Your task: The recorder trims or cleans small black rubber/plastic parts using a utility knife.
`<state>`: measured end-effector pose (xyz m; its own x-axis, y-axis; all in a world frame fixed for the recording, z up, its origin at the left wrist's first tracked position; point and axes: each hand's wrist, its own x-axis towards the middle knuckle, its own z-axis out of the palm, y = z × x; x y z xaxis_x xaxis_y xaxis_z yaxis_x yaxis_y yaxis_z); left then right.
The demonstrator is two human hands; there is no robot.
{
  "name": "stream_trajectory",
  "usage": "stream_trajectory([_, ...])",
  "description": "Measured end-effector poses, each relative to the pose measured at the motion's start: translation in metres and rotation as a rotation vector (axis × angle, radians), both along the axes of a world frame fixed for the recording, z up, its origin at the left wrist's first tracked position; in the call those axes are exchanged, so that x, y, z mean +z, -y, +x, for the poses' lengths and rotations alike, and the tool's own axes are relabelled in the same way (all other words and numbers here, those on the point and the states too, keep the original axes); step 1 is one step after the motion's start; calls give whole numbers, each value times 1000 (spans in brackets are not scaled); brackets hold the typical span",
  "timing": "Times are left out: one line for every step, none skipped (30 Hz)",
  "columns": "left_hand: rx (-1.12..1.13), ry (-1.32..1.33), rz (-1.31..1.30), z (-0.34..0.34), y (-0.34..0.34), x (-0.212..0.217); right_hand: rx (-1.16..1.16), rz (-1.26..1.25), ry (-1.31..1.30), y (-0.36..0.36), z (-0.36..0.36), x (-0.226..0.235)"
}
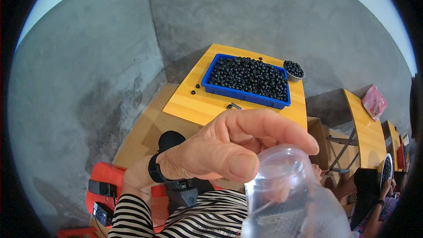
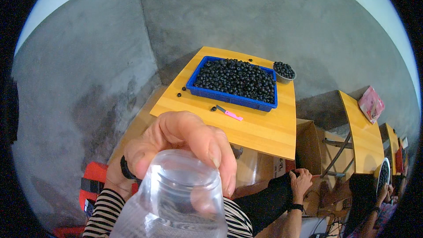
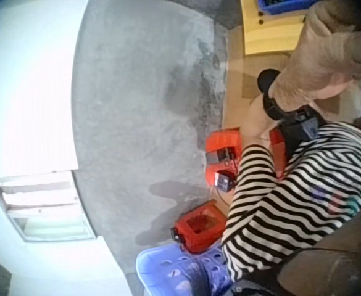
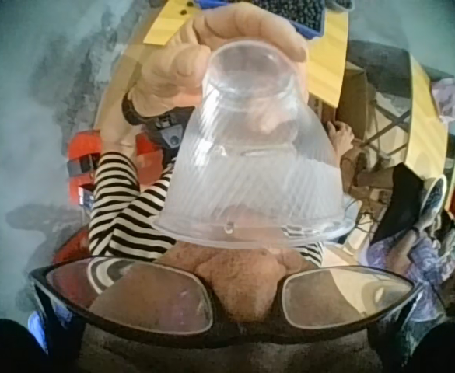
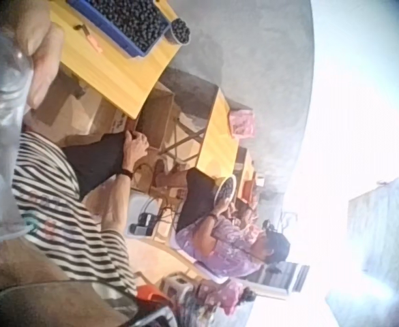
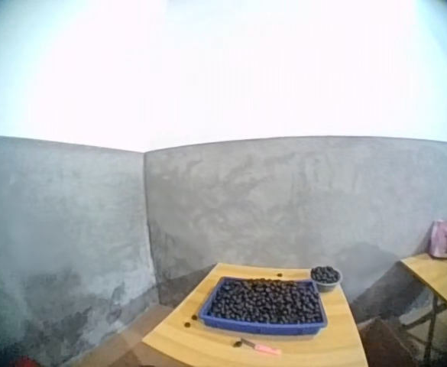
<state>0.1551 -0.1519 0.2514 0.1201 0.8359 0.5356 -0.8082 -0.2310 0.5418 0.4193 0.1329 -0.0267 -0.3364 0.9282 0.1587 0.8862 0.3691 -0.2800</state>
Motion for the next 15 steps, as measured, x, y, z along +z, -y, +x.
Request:
stream_trajectory([31, 10, -54, 1, 3, 7, -4, -3, 11, 2, 0, 2])
stream_trajectory([35, 13, -54, -1, 2, 1, -4, -4, 22, 3, -2, 3])
stream_trajectory([43, -41, 6, -5, -2, -9, 0, -5, 27, 3, -2, 3])
stream_trajectory([51, -94, 64, -6, -3, -16, 6, 0, 26, 3, -2, 3])
stream_trajectory([52, -87, 60, -5, -3, -17, 8, 3, 27, 3, -1, 3])
stream_trajectory([72, -88, 55, -4, -3, -19, 11, 4, 28, 3, -1, 2])
stream_trajectory([92, -89, 47, -3, -2, -21, 14, 3, 31, 2, -1, 2])
stream_trajectory([92, -81, 40, -4, -2, -23, 15, 3, 34, 1, -1, 2])
stream_trajectory([68, -98, 12, -6, 0, -26, 17, 1, 37, 1, -1, 1])
stream_trajectory([44, -114, -17, -7, 1, -29, 18, -2, 41, 1, 0, 1])
stream_trajectory([43, -104, -26, -6, 0, -33, 20, -4, 45, 0, -1, 0])
stream_trajectory([57, -82, -14, -5, -1, -37, 22, -8, 50, -1, -1, -1])
stream_trajectory([71, -59, -3, -5, -1, -41, 23, -12, 56, -1, -1, -1])
stream_trajectory([70, -46, -16, -6, -1, -46, 25, -18, 63, -2, -1, -2])
stream_trajectory([68, -30, -47, -6, 0, -51, 26, -25, 71, -2, -2, -1])
